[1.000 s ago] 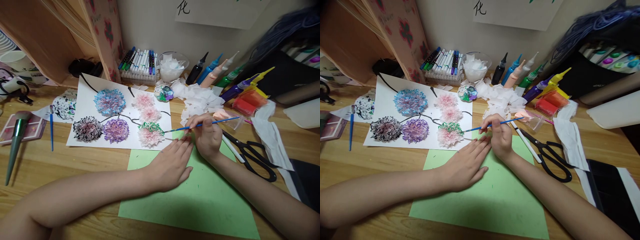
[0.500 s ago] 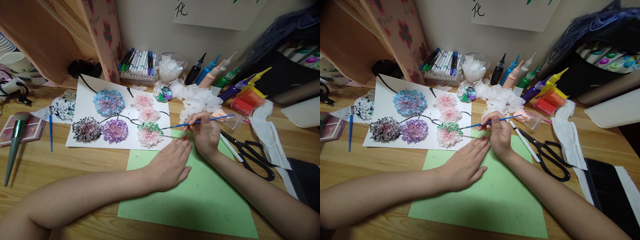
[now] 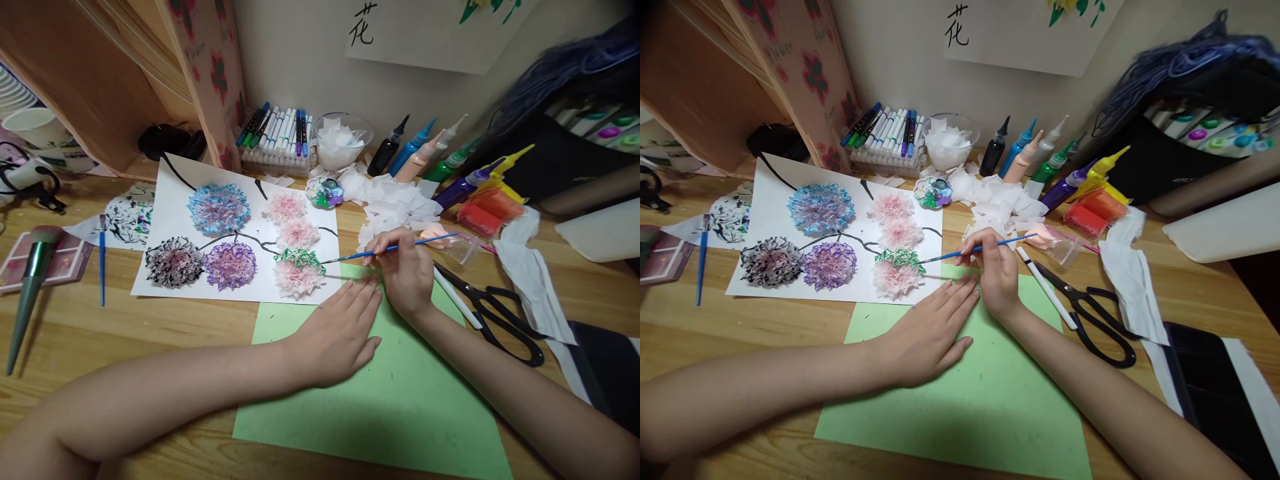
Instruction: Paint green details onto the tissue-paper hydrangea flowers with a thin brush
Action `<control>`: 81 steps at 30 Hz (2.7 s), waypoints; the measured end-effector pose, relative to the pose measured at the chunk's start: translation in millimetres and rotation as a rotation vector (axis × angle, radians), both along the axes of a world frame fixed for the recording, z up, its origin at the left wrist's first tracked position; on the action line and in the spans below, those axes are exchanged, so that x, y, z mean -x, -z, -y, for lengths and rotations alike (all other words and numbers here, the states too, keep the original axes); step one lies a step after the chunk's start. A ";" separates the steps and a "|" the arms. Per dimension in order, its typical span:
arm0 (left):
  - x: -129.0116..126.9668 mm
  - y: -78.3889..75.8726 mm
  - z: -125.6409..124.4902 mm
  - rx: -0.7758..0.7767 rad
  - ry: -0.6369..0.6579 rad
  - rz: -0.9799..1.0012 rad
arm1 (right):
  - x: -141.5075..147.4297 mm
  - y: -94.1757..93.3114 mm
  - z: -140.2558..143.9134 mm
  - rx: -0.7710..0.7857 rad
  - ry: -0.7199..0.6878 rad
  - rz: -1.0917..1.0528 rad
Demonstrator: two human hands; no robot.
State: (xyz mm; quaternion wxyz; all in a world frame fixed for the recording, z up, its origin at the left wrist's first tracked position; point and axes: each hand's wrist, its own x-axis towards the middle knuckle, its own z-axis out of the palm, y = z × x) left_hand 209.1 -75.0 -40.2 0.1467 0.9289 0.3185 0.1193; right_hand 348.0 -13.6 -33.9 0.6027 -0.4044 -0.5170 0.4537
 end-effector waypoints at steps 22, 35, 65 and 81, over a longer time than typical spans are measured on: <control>0.8 -0.1 0.7 0.023 -0.005 0.023 | -2.2 4.2 -2.4 0.040 -0.060 -0.016; 0.5 3.6 1.6 0.043 -0.001 0.033 | -2.3 7.1 -10.2 0.107 -0.019 -0.026; 6.4 2.1 2.7 0.078 0.009 0.024 | -3.6 1.6 -57.6 -0.097 0.090 0.536; 5.9 -0.1 1.9 0.081 0.007 0.022 | -4.3 0.5 -60.8 -0.089 0.062 0.475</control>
